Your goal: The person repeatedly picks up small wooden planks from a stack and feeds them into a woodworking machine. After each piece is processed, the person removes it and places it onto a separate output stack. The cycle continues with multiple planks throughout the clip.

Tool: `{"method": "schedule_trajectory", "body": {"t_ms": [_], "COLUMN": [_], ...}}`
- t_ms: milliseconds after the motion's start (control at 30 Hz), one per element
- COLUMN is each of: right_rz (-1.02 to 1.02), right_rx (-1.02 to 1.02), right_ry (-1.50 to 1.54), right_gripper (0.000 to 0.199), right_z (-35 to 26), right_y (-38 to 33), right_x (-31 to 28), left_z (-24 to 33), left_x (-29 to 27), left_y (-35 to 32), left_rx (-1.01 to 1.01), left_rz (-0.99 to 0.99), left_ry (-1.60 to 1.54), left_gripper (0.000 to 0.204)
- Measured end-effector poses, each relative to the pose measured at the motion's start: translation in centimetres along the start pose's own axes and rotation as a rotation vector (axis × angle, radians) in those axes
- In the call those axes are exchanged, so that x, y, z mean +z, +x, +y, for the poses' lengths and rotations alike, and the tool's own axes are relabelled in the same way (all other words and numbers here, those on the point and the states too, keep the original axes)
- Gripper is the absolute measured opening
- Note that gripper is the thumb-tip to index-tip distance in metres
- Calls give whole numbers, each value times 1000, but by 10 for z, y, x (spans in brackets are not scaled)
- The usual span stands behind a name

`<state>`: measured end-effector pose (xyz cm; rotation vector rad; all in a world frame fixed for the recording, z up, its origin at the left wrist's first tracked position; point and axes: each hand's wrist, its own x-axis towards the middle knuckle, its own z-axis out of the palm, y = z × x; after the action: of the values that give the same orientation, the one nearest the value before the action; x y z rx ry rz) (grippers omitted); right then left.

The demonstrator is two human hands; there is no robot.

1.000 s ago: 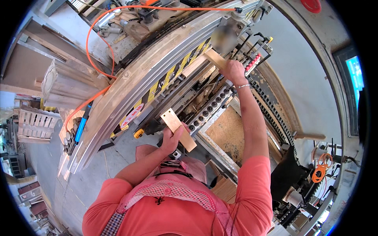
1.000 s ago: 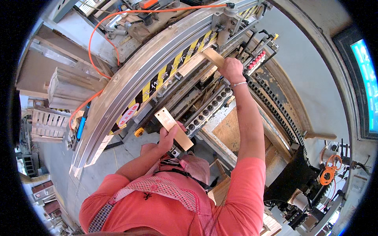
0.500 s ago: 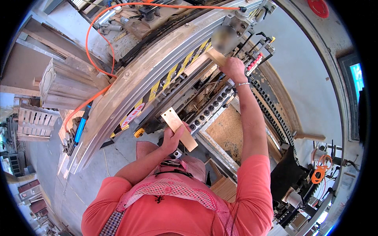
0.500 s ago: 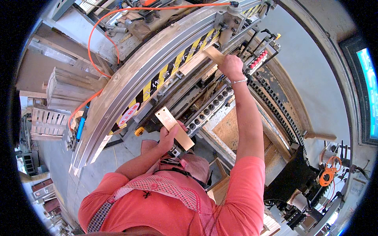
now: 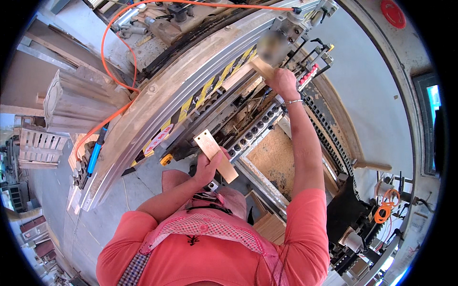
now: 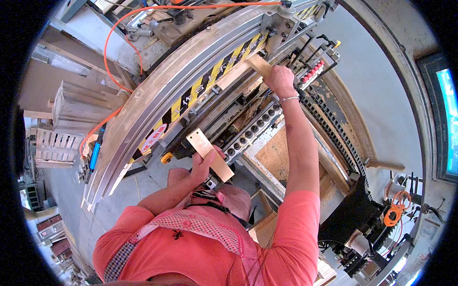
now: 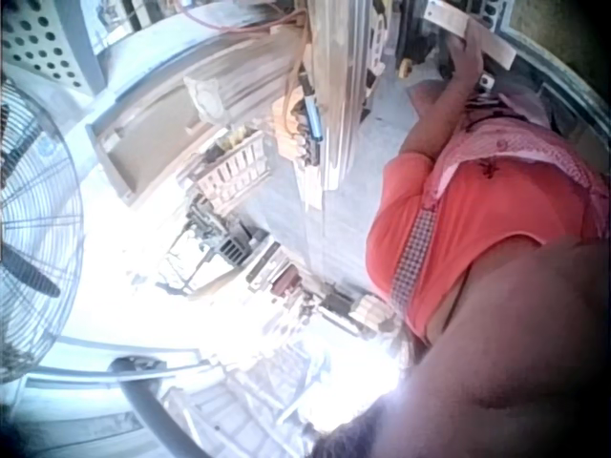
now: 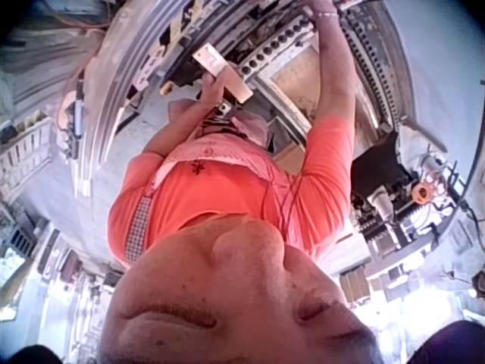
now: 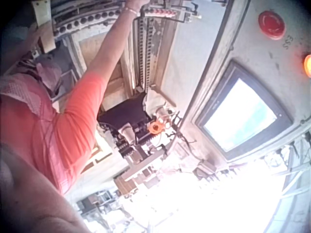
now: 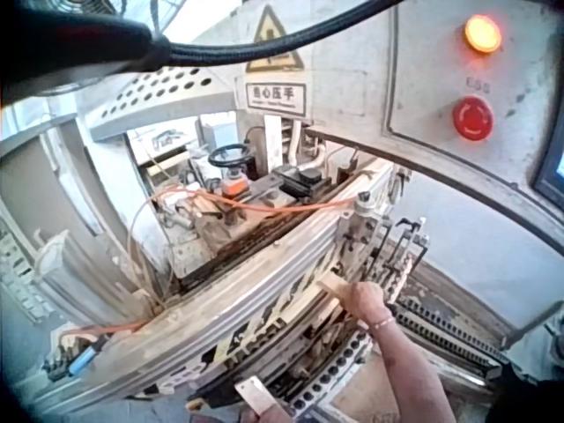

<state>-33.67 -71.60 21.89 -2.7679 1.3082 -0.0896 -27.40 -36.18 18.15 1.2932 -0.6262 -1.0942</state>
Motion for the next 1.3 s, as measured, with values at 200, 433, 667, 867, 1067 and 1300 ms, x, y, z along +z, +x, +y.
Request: {"method": "schedule_trajectory", "body": {"t_ms": [200,433,667,867,1067,1300], "right_rz": [8,31,22,12,23,26], "right_rx": [-19,-18,-18,-21,-8,-24], "right_ry": [-6,17,32,29,24,-63], "right_gripper": [36,27,33,18,18,24], "right_z": [5,1,2,-3,-4,-5], "right_y": [3,-1,-1,-3,-4,-4], "right_x": [8,3,3,0,0,5], "left_z": [1,5,4,4,4,2], "left_x": [2,5,9,8,6,2], "left_y": [-1,-1,-3,-5,-6,-8], "left_rx": [-19,-1,-5,21,-30,45], "left_rz": [9,38,73,62,55,-64], "left_ry": [-1,-29,-41,-2,-25,-17], "left_gripper": [23,22,22,24,25,28]}}
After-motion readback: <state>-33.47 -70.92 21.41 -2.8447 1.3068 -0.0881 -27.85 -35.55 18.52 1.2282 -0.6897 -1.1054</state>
